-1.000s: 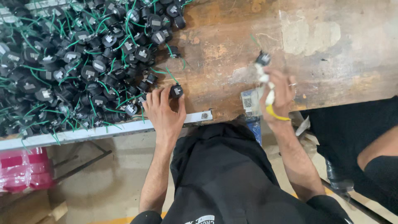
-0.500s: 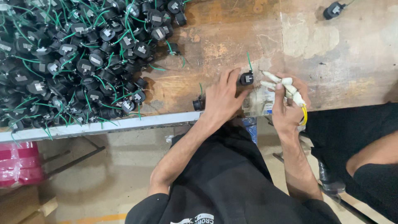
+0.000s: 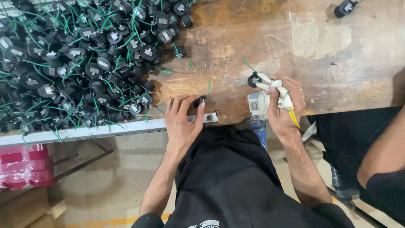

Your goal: The person picks black plug-shaped electrical components with green wires one at a time from a pile on the workbench, presses each against a white handheld tester with a yellow wire, and places the tested component aside on the bench. The person repeats this test-and-place cycle continuously.

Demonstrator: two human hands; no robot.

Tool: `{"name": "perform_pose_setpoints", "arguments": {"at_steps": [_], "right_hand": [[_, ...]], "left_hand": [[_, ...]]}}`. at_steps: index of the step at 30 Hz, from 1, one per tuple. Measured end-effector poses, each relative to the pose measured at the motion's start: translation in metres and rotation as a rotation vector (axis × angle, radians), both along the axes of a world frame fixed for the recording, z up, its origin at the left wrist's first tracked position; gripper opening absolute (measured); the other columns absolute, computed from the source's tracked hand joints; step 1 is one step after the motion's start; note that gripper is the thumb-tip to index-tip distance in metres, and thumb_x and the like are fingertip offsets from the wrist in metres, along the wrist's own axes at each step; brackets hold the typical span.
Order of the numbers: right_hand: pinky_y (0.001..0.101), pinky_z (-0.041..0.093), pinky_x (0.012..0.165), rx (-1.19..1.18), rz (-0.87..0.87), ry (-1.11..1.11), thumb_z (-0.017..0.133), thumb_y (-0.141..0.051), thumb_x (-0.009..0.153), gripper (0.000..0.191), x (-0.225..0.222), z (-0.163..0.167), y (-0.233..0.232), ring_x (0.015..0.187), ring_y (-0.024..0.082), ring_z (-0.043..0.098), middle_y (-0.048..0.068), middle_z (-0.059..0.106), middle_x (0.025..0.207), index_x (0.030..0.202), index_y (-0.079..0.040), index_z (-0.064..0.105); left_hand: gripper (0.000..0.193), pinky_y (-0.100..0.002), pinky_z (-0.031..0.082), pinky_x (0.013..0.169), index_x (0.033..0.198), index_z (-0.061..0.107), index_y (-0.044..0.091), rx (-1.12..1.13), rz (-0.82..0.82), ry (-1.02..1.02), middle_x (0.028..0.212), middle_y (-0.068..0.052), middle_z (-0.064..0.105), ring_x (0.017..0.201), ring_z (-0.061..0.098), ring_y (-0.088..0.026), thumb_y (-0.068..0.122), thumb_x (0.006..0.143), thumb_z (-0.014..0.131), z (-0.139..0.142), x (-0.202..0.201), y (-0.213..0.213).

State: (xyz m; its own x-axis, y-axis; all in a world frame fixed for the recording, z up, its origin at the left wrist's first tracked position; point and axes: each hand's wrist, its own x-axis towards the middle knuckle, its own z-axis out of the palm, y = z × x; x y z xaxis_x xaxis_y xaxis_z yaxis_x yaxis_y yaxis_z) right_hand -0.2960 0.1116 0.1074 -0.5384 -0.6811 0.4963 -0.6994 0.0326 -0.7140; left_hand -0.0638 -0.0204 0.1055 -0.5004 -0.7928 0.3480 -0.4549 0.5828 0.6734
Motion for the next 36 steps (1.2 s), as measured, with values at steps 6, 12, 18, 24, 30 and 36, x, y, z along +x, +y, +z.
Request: {"name": "perform_pose_setpoints", "arguments": {"at_steps": [6,12,18,24,30,36], "right_hand": [[0.0408,0.052,0.098,0.033,-0.013,0.08,0.064,0.005,0.105,0.015,0.001,0.004,-0.003,0.111,0.031,0.066,0.014,0.071,0.122,0.119,0.001,0.062],[0.0392,0.052,0.099,0.038,-0.008,0.016,0.065,0.004,0.107,0.014,0.002,0.005,-0.003,0.111,0.03,0.066,0.014,0.071,0.124,0.12,0.0,0.063],[0.0385,0.052,0.098,0.045,-0.019,0.028,0.065,0.005,0.106,0.016,0.001,0.006,-0.003,0.111,0.029,0.066,0.014,0.071,0.123,0.121,0.001,0.063],[0.0384,0.053,0.098,0.024,-0.014,0.022,0.064,0.006,0.106,0.015,0.001,0.003,-0.004,0.111,0.029,0.066,0.014,0.071,0.123,0.12,0.001,0.062],[0.0385,0.053,0.1,0.031,-0.006,0.023,0.064,0.007,0.105,0.017,0.002,0.003,-0.002,0.114,0.029,0.066,0.015,0.07,0.124,0.121,0.002,0.061],[0.0394,0.053,0.101,-0.004,-0.013,0.042,0.063,0.008,0.105,0.017,-0.001,0.002,-0.003,0.115,0.03,0.067,0.016,0.07,0.124,0.121,0.002,0.061]], "left_hand": [[0.023,-0.043,0.048,0.092,0.117,0.068,0.006,0.016,0.148,-0.054,0.113,-0.01,0.064,0.104,0.057,-0.032,0.011,0.095,0.074,-0.006,0.014,-0.017],[0.046,-0.043,0.049,0.095,0.13,0.064,0.006,-0.008,0.042,0.001,0.123,-0.014,0.062,0.113,0.057,-0.035,0.011,0.086,0.075,-0.008,0.018,-0.014],[0.046,-0.044,0.051,0.093,0.128,0.066,0.009,-0.015,0.074,-0.027,0.119,-0.011,0.063,0.111,0.058,-0.032,0.012,0.084,0.077,-0.01,0.014,-0.018],[0.044,-0.043,0.051,0.093,0.127,0.066,0.01,-0.054,0.085,-0.017,0.118,-0.01,0.063,0.112,0.059,-0.032,0.013,0.084,0.079,-0.01,0.013,-0.016],[0.042,-0.044,0.051,0.092,0.124,0.067,0.01,-0.064,0.115,-0.043,0.116,-0.01,0.063,0.112,0.059,-0.032,0.016,0.085,0.08,-0.011,0.011,-0.016],[0.041,-0.043,0.051,0.092,0.123,0.068,0.01,-0.054,0.117,-0.032,0.116,-0.009,0.064,0.112,0.06,-0.031,0.016,0.085,0.08,-0.009,0.011,-0.015]]}}
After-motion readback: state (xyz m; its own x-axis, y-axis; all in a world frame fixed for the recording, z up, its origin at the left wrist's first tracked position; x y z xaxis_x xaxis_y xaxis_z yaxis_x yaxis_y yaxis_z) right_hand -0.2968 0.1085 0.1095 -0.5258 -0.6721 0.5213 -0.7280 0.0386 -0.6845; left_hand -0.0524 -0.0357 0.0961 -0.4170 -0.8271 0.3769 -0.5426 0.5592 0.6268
